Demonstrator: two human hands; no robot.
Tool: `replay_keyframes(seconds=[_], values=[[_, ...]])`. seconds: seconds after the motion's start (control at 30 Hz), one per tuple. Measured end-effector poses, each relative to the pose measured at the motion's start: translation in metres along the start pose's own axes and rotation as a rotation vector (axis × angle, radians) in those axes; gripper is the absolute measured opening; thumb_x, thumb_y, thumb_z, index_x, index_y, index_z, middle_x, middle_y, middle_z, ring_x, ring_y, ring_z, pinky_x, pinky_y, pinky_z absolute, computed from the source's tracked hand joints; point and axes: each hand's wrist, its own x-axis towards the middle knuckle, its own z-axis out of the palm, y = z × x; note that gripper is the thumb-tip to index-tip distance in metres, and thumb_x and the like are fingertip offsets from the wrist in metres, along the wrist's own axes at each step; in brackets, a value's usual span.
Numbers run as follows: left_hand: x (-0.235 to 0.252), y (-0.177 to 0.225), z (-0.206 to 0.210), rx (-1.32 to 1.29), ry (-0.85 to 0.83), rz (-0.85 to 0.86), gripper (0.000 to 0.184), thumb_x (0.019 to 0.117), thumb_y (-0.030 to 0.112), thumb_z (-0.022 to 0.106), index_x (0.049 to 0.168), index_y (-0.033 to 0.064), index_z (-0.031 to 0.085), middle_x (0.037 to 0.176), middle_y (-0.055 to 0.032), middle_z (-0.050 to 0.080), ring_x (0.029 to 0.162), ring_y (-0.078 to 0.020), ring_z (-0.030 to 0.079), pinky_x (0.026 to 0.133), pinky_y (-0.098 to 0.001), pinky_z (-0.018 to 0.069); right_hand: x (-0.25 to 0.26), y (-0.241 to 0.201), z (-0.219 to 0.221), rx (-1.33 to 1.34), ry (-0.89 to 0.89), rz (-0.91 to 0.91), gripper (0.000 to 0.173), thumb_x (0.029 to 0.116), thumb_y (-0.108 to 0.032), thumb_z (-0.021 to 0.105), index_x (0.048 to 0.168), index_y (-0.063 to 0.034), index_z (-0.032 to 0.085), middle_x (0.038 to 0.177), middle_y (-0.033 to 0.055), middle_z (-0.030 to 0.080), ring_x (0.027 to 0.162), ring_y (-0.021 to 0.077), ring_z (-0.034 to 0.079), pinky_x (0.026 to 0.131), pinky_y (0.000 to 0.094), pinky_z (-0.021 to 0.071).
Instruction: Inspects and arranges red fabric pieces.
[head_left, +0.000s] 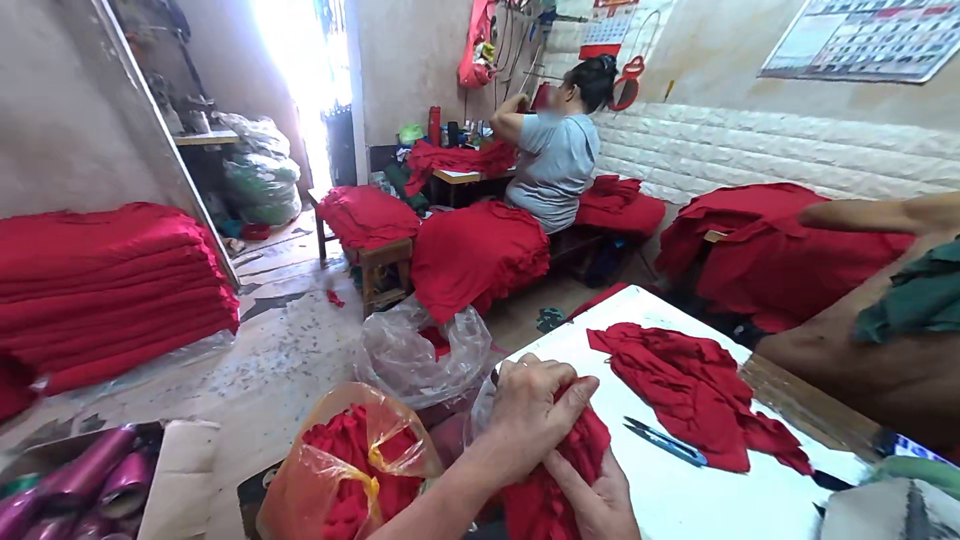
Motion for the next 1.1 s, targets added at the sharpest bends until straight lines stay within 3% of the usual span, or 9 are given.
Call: replay_keyframes(seconds=[0.2, 0.6, 0.73, 0.8, 0.93, 1.0, 1.03, 1.07, 1.1], values=[[-0.03, 0.005, -0.045, 0.256, 0.014, -0.112, 0.035, 0.1039, 0.032, 0.055, 0.111, 0.0, 0.069, 0.112, -0.0173, 0.068, 0.11, -0.0325, 0.064, 0.095, -0.0518, 0.0497, -0.002, -0.002, 0.005, 0.196, 0.049, 0.327, 0.019, 0.0969, 0.005, 0.051, 0.113, -0.0016, 0.059, 0.086, 0.0025, 0.075, 0.076, 0.0076, 0.073, 0.075, 0.0246, 0.0621], [-0.173, 0.02, -0.191, 0.664, 0.139, -0.624, 0.043, 0.1042, 0.041, 0.053, 0.079, 0.0117, 0.071, 0.066, 0.0033, 0.063, 0.06, -0.0076, 0.059, 0.058, -0.0327, 0.0501, 0.013, 0.012, 0.008, 0.131, -0.054, 0.293, 0.019, 0.1004, -0.003, 0.051, 0.118, -0.0067, 0.058, 0.093, -0.0013, 0.075, 0.08, 0.0052, 0.072, 0.075, 0.0208, 0.0616], [-0.186, 0.029, -0.172, 0.473, -0.178, -0.759, 0.044, 0.1038, 0.037, 0.056, 0.086, 0.0005, 0.072, 0.076, -0.0141, 0.067, 0.072, -0.0283, 0.066, 0.068, -0.0513, 0.0527, 0.015, 0.012, 0.027, 0.142, -0.084, 0.306, 0.018, 0.0998, -0.001, 0.051, 0.116, -0.0063, 0.057, 0.089, -0.0023, 0.075, 0.077, 0.0053, 0.072, 0.074, 0.0207, 0.062], [-0.189, 0.027, -0.148, 0.54, -0.195, -0.79, 0.041, 0.1025, 0.036, 0.06, 0.109, -0.0014, 0.074, 0.102, -0.0208, 0.073, 0.098, -0.0375, 0.07, 0.088, -0.0588, 0.0526, 0.015, 0.014, 0.035, 0.157, -0.112, 0.319, 0.017, 0.0993, 0.0, 0.052, 0.114, -0.0049, 0.059, 0.088, -0.0002, 0.075, 0.076, 0.0069, 0.073, 0.073, 0.0216, 0.0623], [-0.199, 0.005, -0.117, 0.445, -0.247, -0.853, 0.077, 0.0976, 0.043, 0.066, 0.153, -0.0053, 0.041, 0.145, -0.0202, 0.057, 0.143, -0.0398, 0.044, 0.118, -0.0684, 0.0154, 0.016, 0.02, 0.045, 0.103, -0.167, 0.363, 0.017, 0.0986, -0.001, 0.052, 0.115, -0.004, 0.055, 0.087, -0.0007, 0.074, 0.075, 0.0068, 0.072, 0.072, 0.0223, 0.0624], [-0.204, -0.005, -0.114, 0.192, -0.168, -0.88, 0.081, 0.0967, 0.039, 0.068, 0.157, -0.0023, 0.033, 0.127, -0.0131, 0.069, 0.129, -0.0271, 0.058, 0.12, -0.0619, 0.019, 0.016, 0.025, 0.05, 0.087, -0.187, 0.388, 0.021, 0.0975, -0.001, 0.055, 0.118, -0.0028, 0.054, 0.09, -0.0003, 0.073, 0.079, 0.0067, 0.072, 0.075, 0.023, 0.0624], [-0.207, -0.009, -0.114, 0.081, -0.079, -0.866, 0.073, 0.0966, 0.036, 0.068, 0.154, 0.0005, 0.04, 0.105, -0.0067, 0.073, 0.106, -0.018, 0.067, 0.112, -0.052, 0.0378, 0.016, 0.027, 0.053, 0.082, -0.194, 0.397, 0.022, 0.0971, -0.001, 0.056, 0.119, -0.0026, 0.054, 0.093, -0.0004, 0.074, 0.083, 0.0061, 0.072, 0.078, 0.0226, 0.0623], [-0.208, -0.012, -0.116, -0.018, 0.016, -0.829, 0.058, 0.0976, 0.031, 0.066, 0.146, 0.0028, 0.049, 0.087, 0.001, 0.068, 0.082, -0.0086, 0.066, 0.088, -0.0351, 0.0553, 0.016, 0.028, 0.057, 0.074, -0.198, 0.406, 0.022, 0.0966, 0.0, 0.057, 0.118, -0.0028, 0.056, 0.094, -0.0006, 0.074, 0.085, 0.0055, 0.073, 0.079, 0.0222, 0.0621], [-0.209, -0.012, -0.119, -0.121, 0.125, -0.781, 0.044, 0.0985, 0.023, 0.063, 0.137, 0.0024, 0.056, 0.077, 0.0049, 0.062, 0.067, -0.0039, 0.059, 0.068, -0.0258, 0.054, 0.016, 0.028, 0.06, 0.061, -0.207, 0.417, 0.021, 0.0962, 0.001, 0.057, 0.117, -0.0031, 0.057, 0.093, -0.0011, 0.075, 0.085, 0.0049, 0.073, 0.08, 0.0215, 0.0619]])
